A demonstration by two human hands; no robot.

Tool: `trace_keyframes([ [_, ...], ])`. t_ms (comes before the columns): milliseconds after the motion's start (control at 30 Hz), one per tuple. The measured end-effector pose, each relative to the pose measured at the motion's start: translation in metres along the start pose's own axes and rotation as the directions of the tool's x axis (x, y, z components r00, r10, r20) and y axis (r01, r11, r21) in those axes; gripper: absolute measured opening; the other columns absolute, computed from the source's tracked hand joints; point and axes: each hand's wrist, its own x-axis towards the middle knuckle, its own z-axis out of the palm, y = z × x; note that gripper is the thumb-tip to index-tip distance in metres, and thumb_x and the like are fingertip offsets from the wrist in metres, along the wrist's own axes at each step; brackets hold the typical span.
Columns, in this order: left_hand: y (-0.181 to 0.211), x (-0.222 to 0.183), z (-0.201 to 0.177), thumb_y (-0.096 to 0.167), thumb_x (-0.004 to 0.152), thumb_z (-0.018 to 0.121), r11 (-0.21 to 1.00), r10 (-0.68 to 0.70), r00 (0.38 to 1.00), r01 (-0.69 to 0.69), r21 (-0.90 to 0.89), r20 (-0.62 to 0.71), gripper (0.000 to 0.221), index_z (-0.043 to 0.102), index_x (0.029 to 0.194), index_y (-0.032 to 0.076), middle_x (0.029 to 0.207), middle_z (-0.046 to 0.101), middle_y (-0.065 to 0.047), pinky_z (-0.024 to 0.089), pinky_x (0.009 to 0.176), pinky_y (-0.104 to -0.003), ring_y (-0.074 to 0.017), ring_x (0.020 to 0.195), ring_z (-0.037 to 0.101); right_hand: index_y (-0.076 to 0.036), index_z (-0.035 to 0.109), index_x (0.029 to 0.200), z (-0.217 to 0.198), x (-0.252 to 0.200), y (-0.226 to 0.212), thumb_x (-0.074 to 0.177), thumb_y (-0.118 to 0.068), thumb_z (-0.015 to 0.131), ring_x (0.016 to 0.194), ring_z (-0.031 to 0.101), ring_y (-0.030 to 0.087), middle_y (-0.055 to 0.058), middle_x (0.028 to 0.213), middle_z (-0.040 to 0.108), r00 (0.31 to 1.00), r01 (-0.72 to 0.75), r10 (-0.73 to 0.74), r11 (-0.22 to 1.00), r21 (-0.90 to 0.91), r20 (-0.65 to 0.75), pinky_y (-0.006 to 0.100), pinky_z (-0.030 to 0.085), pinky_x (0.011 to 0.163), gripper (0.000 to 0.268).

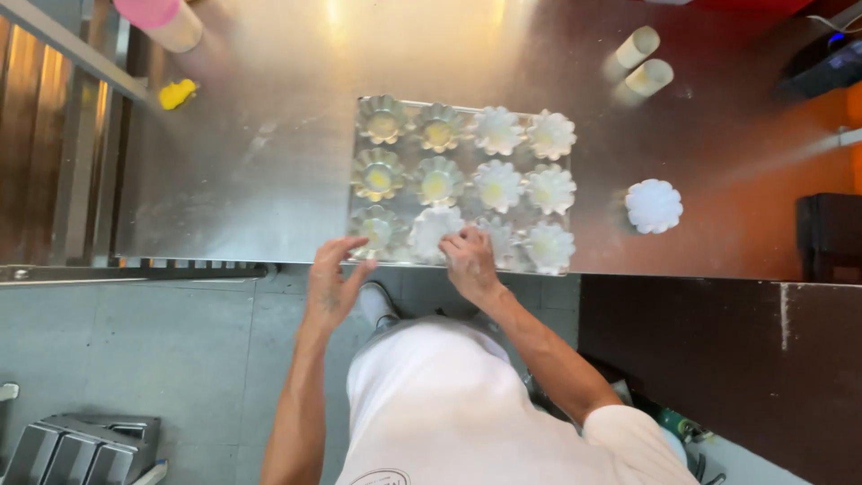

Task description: Placing paper liners into metal tart or cupcake molds on a baking tray in a bakery setting.

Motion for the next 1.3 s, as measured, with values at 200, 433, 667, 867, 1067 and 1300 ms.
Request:
trace_keyframes([
  [200, 0.001, 0.039, 0.024, 0.034, 0.057, 0.073, 0.864, 0.312, 0.864, -0.431, 0.259, 0.395, 0.053, 0.056, 0.103, 0.013, 0.099, 0.056, -0.003, 0.038, 0.075, -0.031, -0.0212, 0.089, 0.046, -0.019, 0.059, 0.072, 0.004, -0.004, -0.019, 0.07, -0.012, 0.055, 0.077, 0.045, 0.015, -0.007, 0.074, 0.057, 0.999, -0.022, 0.028, 0.991, -0.131, 0.045, 0.029, 0.035, 0.067, 0.008],
  [433, -0.026, 0.065, 0.067, 0.063, 0.049, 0.063, 0.399, 0.213, 0.613, -0.765, 0.505, 0.761, 0.059, 0.064, 0.082, 0.014, 0.081, 0.059, 0.0, 0.031, 0.075, -0.035, -0.0201, 0.09, 0.041, -0.018, 0.058, 0.069, 0.0, -0.001, -0.025, 0.072, -0.015, 0.054, 0.075, 0.046, 0.016, -0.006, 0.071, 0.058, 0.995, -0.045, 0.054, 0.993, -0.106, 0.086, 0.029, 0.036, 0.067, 0.006],
  [667, -0.035, 0.07, 0.078, 0.069, 0.051, 0.057, 0.376, 0.096, 0.577, -0.775, 0.507, 0.811, 0.065, 0.063, 0.087, 0.016, 0.087, 0.06, 0.001, 0.028, 0.079, -0.039, -0.0205, 0.096, 0.038, -0.019, 0.058, 0.071, -0.007, 0.016, -0.021, 0.07, -0.012, 0.052, 0.073, 0.045, 0.016, -0.007, 0.074, 0.058, 0.987, -0.04, 0.046, 0.998, -0.042, 0.152, 0.03, 0.035, 0.064, 0.009],
  [867, -0.032, 0.07, 0.093, 0.067, 0.051, 0.06, 0.443, -0.041, 0.651, -0.669, 0.597, 0.758, 0.068, 0.059, 0.099, 0.019, 0.092, 0.06, -0.001, 0.026, 0.08, -0.042, -0.0217, 0.101, 0.038, -0.018, 0.062, 0.071, -0.007, 0.031, 0.013, 0.063, -0.01, 0.055, 0.076, 0.046, 0.018, -0.004, 0.071, 0.059, 0.962, 0.087, -0.059, 0.992, -0.096, 0.265, 0.03, 0.036, 0.068, 0.014],
  [1067, -0.032, 0.058, 0.106, 0.068, 0.051, 0.057, 0.591, -0.06, 0.754, -0.501, 0.632, 0.655, 0.058, 0.064, 0.083, 0.02, 0.086, 0.061, -0.002, 0.029, 0.084, -0.055, -0.0291, 0.104, 0.041, -0.018, 0.061, 0.097, -0.087, -0.01, 0.153, 0.071, -0.005, 0.051, 0.09, 0.051, 0.018, -0.003, 0.091, 0.06, 0.945, -0.294, 0.247, 0.929, 0.224, 0.217, 0.026, 0.039, 0.08, 0.031],
  [1300, -0.009, 0.061, 0.139, 0.054, 0.075, 0.047, 0.555, -0.378, 0.818, -0.175, 0.813, 0.434, 0.043, 0.055, 0.104, 0.024, 0.097, 0.062, -0.005, 0.028, 0.086, -0.061, -0.03, 0.109, 0.043, -0.011, 0.061, 0.092, -0.133, -0.107, 0.276, 0.072, -0.018, 0.063, 0.085, 0.052, 0.027, 0.008, 0.087, 0.06, 0.757, -0.649, 0.642, 0.76, -0.029, -0.121, 0.037, 0.038, 0.08, 0.022],
])
